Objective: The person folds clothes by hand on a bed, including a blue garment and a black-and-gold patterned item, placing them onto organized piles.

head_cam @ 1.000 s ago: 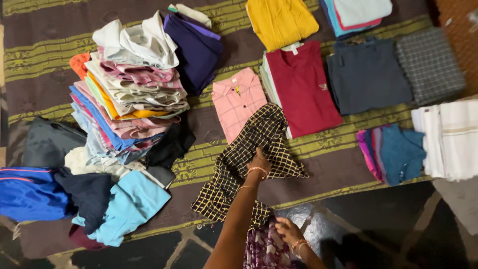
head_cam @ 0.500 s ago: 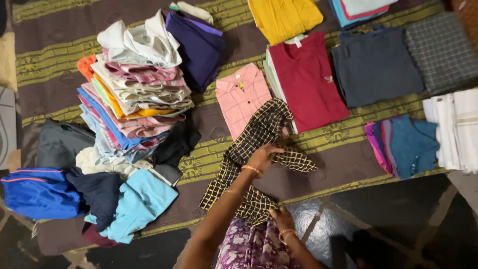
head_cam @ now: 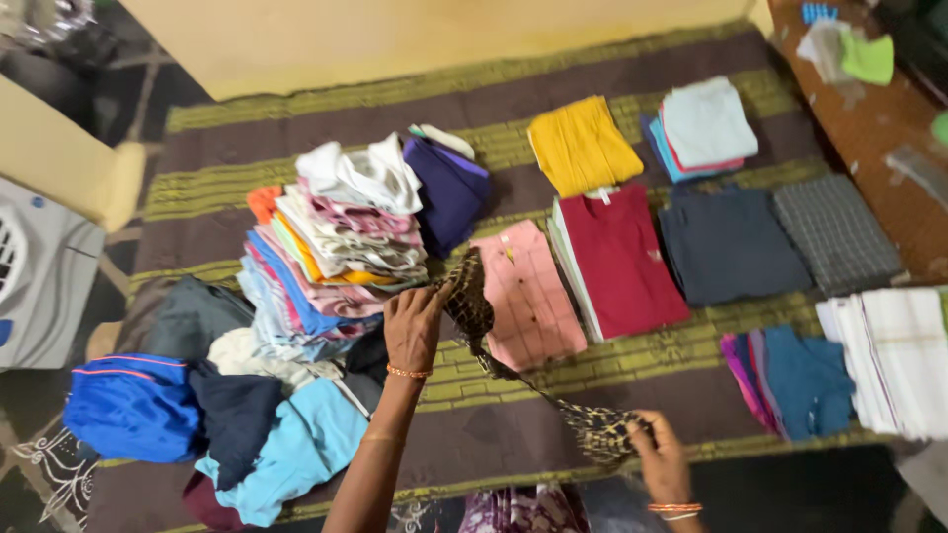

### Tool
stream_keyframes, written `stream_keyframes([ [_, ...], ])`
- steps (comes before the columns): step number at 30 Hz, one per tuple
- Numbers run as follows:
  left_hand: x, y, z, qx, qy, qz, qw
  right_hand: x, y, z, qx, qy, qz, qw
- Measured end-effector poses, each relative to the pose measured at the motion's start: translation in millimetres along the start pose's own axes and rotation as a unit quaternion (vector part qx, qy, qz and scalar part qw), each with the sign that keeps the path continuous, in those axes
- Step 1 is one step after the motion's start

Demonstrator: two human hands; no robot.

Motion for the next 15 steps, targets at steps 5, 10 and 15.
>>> stream_keyframes([
  [5,-9.0,-51.7,23.5,0.061,-0.104,-0.058,0.991,-121.8,-15.4,40.7,0.04,-0.096,-0.063,0.993],
  [10,-24.7,-80.4,19.3,0.037,-0.32,-0.16,0.933,-211.0,-15.1,57.0,0.038,-0.195,-0.098,0.975],
  [15,-1.1,-123.1,2.5,0.154,-0.186,-0.199,0.95,-250.3,-25.1,65.7,0.081,-0.209,-0.09,0.97],
])
Point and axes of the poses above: each hand's wrist, its own z-axis towards the middle knuckle, its own y-axis out of the palm, x = y × z, the point moved 5 cm from there along z, towards the middle knuckle, and after that the axes turned 10 degrees about x, right-handed, at the moved point
